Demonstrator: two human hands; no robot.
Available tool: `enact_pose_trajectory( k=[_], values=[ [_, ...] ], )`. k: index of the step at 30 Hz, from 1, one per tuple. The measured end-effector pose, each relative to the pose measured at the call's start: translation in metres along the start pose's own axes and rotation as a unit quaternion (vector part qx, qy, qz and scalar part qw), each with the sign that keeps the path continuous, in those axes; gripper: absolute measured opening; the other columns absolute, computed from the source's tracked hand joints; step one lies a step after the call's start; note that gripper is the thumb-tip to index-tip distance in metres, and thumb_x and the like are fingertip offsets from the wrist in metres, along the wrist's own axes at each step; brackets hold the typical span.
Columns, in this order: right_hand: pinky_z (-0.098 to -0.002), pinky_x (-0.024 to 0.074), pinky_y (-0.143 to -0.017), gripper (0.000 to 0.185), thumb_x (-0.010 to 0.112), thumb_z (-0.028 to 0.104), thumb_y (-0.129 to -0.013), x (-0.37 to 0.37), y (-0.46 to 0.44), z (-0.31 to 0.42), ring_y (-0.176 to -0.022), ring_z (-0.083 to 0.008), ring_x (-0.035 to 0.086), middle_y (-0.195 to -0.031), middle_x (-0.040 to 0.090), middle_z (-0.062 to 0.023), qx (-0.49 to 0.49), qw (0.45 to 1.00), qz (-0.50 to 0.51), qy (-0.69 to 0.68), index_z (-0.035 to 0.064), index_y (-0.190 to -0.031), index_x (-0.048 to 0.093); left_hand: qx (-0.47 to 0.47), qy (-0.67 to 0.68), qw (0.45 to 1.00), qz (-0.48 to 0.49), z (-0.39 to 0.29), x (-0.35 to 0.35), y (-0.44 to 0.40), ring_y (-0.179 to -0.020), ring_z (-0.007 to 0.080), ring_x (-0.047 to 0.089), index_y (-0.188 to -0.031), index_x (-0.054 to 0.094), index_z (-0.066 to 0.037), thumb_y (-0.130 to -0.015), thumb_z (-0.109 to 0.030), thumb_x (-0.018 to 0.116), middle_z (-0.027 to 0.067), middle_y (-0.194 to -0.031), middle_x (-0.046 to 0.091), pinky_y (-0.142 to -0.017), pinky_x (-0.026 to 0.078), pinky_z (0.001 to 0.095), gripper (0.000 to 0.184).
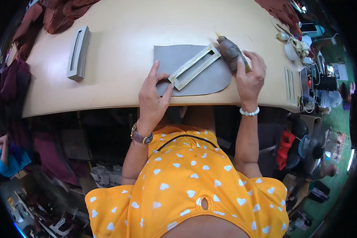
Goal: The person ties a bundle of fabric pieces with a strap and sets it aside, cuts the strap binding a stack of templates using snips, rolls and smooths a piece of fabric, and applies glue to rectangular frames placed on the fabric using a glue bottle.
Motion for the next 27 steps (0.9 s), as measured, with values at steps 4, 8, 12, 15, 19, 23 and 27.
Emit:
enact_pose_trajectory(
  k=[4,8,12,15,19,23,27],
  values=[
    [-0.0425,0.0371,-0.091,0.016,0.052,0.003,-0.075,0.024,-0.010,0.036,-0.104,-0.0322,0.050,-0.107,0.057,-0.0130,-0.017,0.993,0.114,-0.014,0.0027,-0.086,0.064,0.001,-0.002,1.000,0.000,0.001,0.001,0.000,-0.087,0.0184,0.061,-0.132,0.037,-0.002,-0.075,0.001,0.064,0.0102,-0.093,0.064,-0.082,0.047,0.0300,0.064],
    [-0.0547,0.0257,-0.099,0.020,0.050,0.003,-0.073,0.058,-0.016,0.040,-0.122,-0.0405,0.032,-0.125,0.045,-0.0185,-0.129,0.974,0.148,0.117,0.0011,-0.085,0.065,-0.001,0.003,1.000,-0.003,0.001,-0.001,0.000,-0.087,0.0188,0.061,-0.132,0.037,-0.002,-0.074,0.001,0.065,0.0104,-0.093,0.064,-0.082,0.046,0.0299,0.064],
    [-0.0588,0.0199,-0.102,0.020,0.050,0.005,-0.073,0.074,-0.015,0.028,-0.127,-0.0422,0.026,-0.130,0.041,-0.0195,-0.084,0.960,0.222,0.146,0.0010,-0.085,0.065,0.013,0.006,1.000,-0.011,0.001,-0.001,0.000,-0.087,0.0196,0.061,-0.132,0.038,-0.002,-0.074,0.000,0.065,0.0107,-0.093,0.064,-0.081,0.046,0.0299,0.064],
    [-0.0589,0.0181,-0.103,0.022,0.050,0.009,-0.074,0.074,-0.012,0.024,-0.128,-0.0424,0.026,-0.133,0.039,-0.0189,-0.071,0.957,0.244,0.143,0.0022,-0.088,0.066,0.010,0.002,1.000,-0.013,0.001,-0.001,0.001,-0.086,0.0200,0.061,-0.132,0.039,-0.002,-0.074,0.000,0.065,0.0110,-0.092,0.064,-0.080,0.046,0.0301,0.064],
    [-0.0581,0.0192,-0.103,0.027,0.049,0.012,-0.076,0.068,-0.014,0.022,-0.127,-0.0412,0.028,-0.134,0.039,-0.0177,-0.051,0.965,0.238,0.094,0.0042,-0.093,0.067,0.007,0.005,1.000,-0.006,0.000,-0.001,0.000,-0.085,0.0205,0.061,-0.132,0.038,-0.002,-0.074,0.000,0.065,0.0114,-0.092,0.064,-0.079,0.046,0.0304,0.064],
    [-0.0520,0.0246,-0.101,0.028,0.049,0.016,-0.077,0.051,-0.024,0.029,-0.123,-0.0368,0.035,-0.127,0.046,-0.0173,-0.065,0.976,0.201,0.045,0.0036,-0.093,0.068,0.008,0.001,1.000,-0.003,-0.001,-0.001,0.000,-0.085,0.0207,0.061,-0.132,0.038,-0.002,-0.074,0.000,0.065,0.0117,-0.092,0.064,-0.079,0.047,0.0304,0.064],
    [-0.0405,0.0367,-0.095,0.025,0.056,0.018,-0.074,0.030,-0.047,0.033,-0.111,-0.0328,0.049,-0.115,0.055,-0.0174,-0.008,0.978,0.194,-0.070,0.0022,-0.089,0.068,0.008,0.003,1.000,-0.005,-0.001,0.000,0.000,-0.085,0.0203,0.061,-0.132,0.038,-0.002,-0.074,0.001,0.064,0.0115,-0.092,0.064,-0.079,0.047,0.0300,0.064]
  ],
)
Point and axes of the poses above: each hand's wrist, its own y-axis away from the middle knuckle, its own x-axis out of the palm, z = x × y, the point moved 7 cm from there along -y, towards the middle knuckle
